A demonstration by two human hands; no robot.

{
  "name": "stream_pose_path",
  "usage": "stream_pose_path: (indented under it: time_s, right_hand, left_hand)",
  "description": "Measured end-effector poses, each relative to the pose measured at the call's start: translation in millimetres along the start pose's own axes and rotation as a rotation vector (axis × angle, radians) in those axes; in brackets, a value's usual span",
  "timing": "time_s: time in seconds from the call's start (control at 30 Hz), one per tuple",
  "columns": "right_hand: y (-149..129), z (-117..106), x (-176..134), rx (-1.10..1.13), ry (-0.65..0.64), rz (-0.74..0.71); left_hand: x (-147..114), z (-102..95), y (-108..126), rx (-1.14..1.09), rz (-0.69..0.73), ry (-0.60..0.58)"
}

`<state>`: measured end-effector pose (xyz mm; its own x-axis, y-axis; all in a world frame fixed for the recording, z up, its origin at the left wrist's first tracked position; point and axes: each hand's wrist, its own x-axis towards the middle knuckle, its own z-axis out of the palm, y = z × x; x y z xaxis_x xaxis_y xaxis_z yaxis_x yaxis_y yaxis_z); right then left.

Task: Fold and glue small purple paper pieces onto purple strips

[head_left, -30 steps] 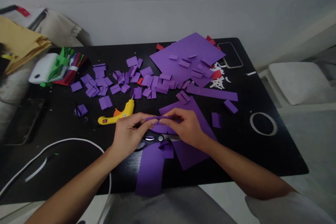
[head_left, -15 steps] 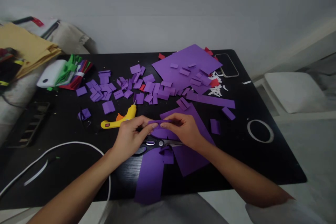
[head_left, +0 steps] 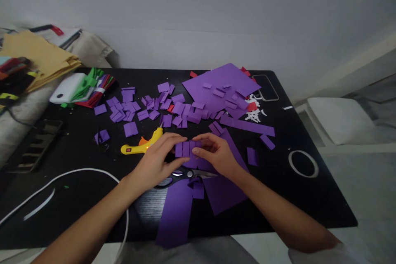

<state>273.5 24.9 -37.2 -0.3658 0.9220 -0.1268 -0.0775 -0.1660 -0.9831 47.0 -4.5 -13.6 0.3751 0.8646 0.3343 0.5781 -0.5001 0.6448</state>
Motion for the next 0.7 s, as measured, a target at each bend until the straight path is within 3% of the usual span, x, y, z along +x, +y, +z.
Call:
stream_pose_path:
  time_s: [0.2, 0.27, 0.47, 0.7]
  right_hand:
    - [0.9, -4.1, -2.0, -0.332, -0.035, -0.334]
    - [1.5, -5.3, -2.3, -0.380, -0.030, -0.365]
    - [3.6, -4.8, -3.5, -0.315, -0.036, -0.223]
    - [0.9, -7.9, 2.4, -0.003, -0.067, -0.058]
  left_hand:
    - [1.9, -1.1, 0.3, -0.031, -0.026, 0.013]
    - [2.2, -1.9, 2.0, -0.024, -0.015, -0.001]
    - [2.5, -5.6, 5.0, -0.036, -0.003, -0.033]
    - [4.3, -12.8, -0.9, -0.168, -0.059, 0.006]
